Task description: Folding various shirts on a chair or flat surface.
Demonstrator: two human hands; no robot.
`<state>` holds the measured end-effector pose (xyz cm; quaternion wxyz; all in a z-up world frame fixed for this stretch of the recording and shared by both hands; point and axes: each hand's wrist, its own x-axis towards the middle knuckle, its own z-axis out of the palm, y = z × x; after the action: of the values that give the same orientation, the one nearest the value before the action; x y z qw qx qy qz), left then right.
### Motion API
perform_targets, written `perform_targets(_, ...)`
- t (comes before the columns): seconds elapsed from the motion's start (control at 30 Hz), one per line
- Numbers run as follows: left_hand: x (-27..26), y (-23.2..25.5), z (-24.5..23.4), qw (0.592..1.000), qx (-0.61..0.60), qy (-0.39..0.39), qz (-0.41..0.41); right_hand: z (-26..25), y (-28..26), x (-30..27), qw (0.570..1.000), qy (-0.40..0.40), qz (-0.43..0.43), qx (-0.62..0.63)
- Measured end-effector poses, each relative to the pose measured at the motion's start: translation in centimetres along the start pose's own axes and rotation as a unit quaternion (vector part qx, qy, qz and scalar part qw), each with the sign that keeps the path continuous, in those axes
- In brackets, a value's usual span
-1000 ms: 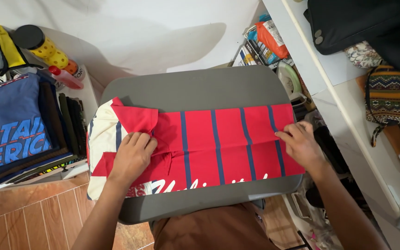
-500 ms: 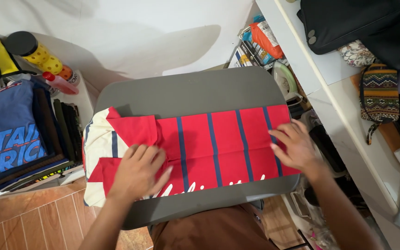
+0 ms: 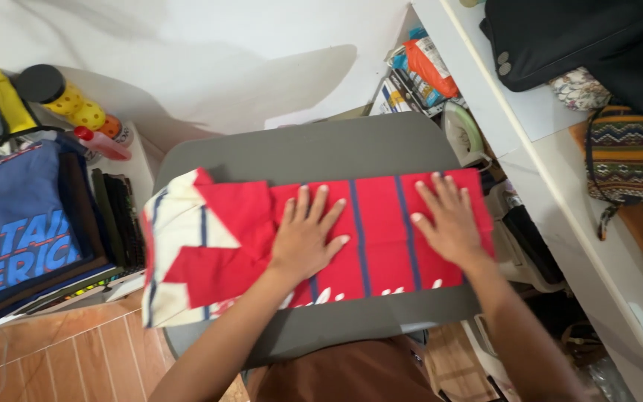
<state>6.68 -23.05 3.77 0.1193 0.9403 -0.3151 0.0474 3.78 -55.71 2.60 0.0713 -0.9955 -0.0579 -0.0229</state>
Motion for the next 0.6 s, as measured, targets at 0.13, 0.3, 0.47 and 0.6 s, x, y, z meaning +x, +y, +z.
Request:
perform_targets(0.13,1.5,1.1,0.0,1.000,0.001,-0.012,-0.017,-0.1,1.4,0.2,0.999,0.013,-0.005,0.045)
perform_targets(0.3,-0.5,0.3,-0.8,1.000,-0.011,0.025,0.010,0.1,-3.2,0.5,0.998,0.033,-0.056,0.021)
perform_targets(0.47,-2.9,-2.1,-4.2,0.997,0.002,0.079,0.012,0.3,-11.2,2.0,0.986,-0.013,-0.157,0.062)
perform_targets(0.6,-5.4,-5.5,-4.9,0.983,-0.016,0.152,-0.098,1.0,-16.6,3.8,0.965,0.027,-0.228,0.125)
